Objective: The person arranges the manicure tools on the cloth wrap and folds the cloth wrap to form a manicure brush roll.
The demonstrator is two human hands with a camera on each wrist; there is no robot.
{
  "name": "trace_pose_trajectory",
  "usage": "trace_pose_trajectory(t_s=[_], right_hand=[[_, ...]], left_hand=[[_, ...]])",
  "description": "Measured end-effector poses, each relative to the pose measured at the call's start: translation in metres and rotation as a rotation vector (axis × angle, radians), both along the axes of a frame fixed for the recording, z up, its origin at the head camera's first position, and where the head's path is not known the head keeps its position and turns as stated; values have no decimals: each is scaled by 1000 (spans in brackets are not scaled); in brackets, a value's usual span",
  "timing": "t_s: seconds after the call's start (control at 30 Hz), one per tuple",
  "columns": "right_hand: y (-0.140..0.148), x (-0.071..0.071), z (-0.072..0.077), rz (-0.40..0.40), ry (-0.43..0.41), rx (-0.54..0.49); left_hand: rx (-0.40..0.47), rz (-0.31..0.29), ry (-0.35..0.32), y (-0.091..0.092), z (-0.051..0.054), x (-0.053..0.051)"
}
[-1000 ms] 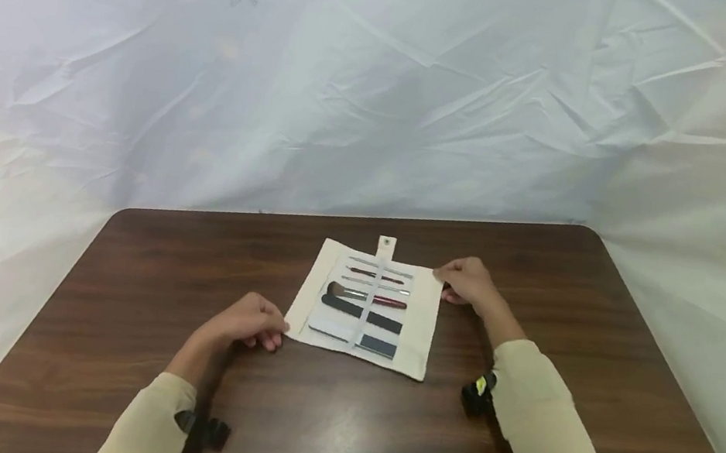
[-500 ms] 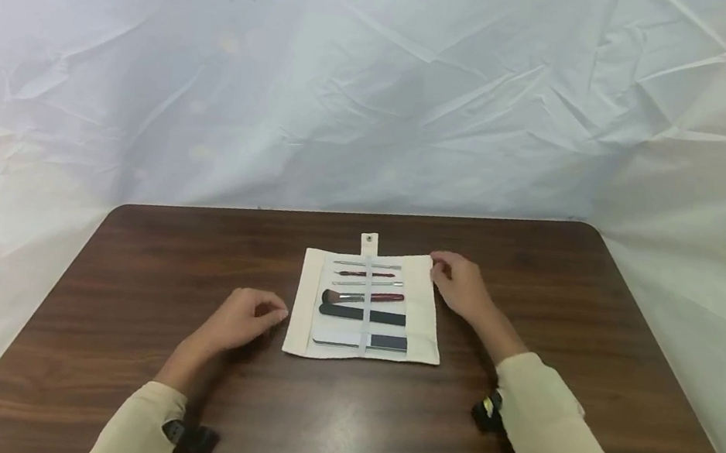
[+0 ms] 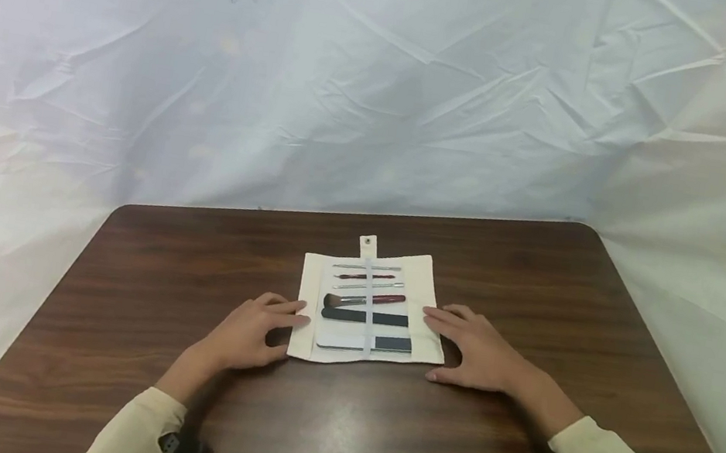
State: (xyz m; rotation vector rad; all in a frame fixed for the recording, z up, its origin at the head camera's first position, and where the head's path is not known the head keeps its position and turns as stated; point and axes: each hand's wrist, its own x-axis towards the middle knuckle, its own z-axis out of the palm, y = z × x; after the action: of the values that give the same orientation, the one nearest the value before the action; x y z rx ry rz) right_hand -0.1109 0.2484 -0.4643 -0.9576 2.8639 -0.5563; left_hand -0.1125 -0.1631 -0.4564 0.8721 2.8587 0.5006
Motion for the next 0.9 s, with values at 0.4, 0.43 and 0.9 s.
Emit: trace_pose_trajectory(t_s=[0.4, 0.43, 0.9], right_hand=[[-5, 0, -10, 17, 174, -51], [-4, -1, -10, 3, 169, -81], [-14, -19, 2, -219, -209, -418]], left_hand=[[188, 64, 234, 10, -16, 7], [223, 73, 236, 11, -17, 6], [420, 423, -1, 24, -14, 4]])
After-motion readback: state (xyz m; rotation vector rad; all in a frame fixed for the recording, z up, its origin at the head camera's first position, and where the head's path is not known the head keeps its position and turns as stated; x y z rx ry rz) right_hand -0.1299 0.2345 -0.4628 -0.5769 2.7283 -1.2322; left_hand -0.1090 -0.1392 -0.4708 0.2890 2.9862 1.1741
